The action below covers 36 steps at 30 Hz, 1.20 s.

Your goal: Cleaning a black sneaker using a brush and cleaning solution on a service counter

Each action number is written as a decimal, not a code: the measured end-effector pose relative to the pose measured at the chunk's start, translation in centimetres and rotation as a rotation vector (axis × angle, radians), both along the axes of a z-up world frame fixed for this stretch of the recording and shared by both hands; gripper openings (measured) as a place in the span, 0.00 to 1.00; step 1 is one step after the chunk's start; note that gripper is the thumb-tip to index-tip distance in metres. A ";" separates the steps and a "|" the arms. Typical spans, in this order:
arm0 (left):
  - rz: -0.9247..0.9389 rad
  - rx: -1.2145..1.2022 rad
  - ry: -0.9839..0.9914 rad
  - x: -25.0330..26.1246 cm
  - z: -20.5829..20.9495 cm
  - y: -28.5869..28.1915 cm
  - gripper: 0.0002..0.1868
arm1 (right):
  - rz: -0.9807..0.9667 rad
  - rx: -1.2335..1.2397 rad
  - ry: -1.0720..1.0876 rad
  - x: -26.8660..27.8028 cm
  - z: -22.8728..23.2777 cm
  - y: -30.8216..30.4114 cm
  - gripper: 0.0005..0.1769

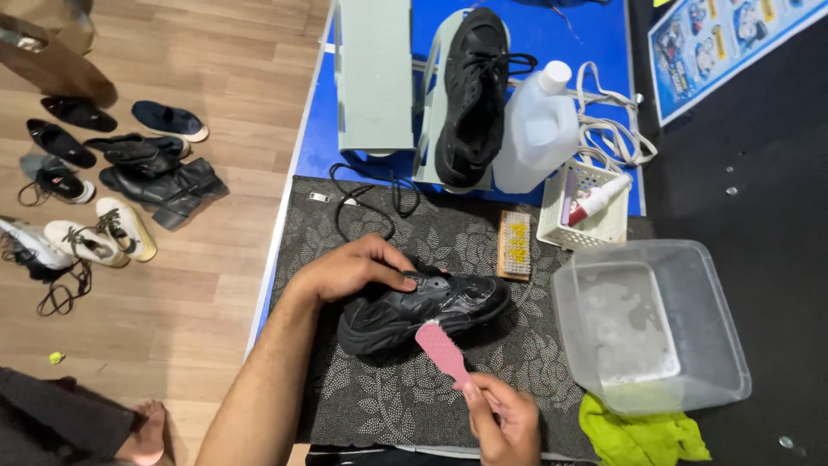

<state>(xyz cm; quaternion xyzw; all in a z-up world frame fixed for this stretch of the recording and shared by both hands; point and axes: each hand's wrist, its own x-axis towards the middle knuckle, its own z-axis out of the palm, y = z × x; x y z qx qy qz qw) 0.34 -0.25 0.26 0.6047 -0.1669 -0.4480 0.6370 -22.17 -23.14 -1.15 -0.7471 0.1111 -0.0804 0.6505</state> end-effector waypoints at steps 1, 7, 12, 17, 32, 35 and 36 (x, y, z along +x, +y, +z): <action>0.010 0.004 -0.018 -0.1 0.2 -0.1 0.10 | 0.087 -0.049 -0.019 0.0 1.0 0.4 0.12; 0.002 0.098 -0.190 0.0 0.0 0.2 0.11 | -0.230 -0.133 -0.055 -1.8 3.1 -4.0 0.13; -0.027 0.071 -0.270 0.0 -0.3 0.2 0.10 | -0.338 -0.688 0.078 0.7 8.5 -12.2 0.11; -0.034 0.007 -0.240 -0.2 0.1 0.1 0.10 | -0.082 -0.820 0.345 6.5 9.5 -18.6 0.13; 0.044 0.060 -0.250 -0.3 -1.0 0.1 0.07 | 0.219 -1.053 0.920 13.8 8.7 -18.9 0.15; 0.041 0.075 -0.247 -0.3 -0.8 0.0 0.07 | 0.262 -1.102 0.917 14.2 7.9 -19.6 0.16; 0.030 0.068 -0.248 -0.3 -0.6 0.0 0.07 | 0.263 -1.093 0.907 14.2 7.7 -19.8 0.16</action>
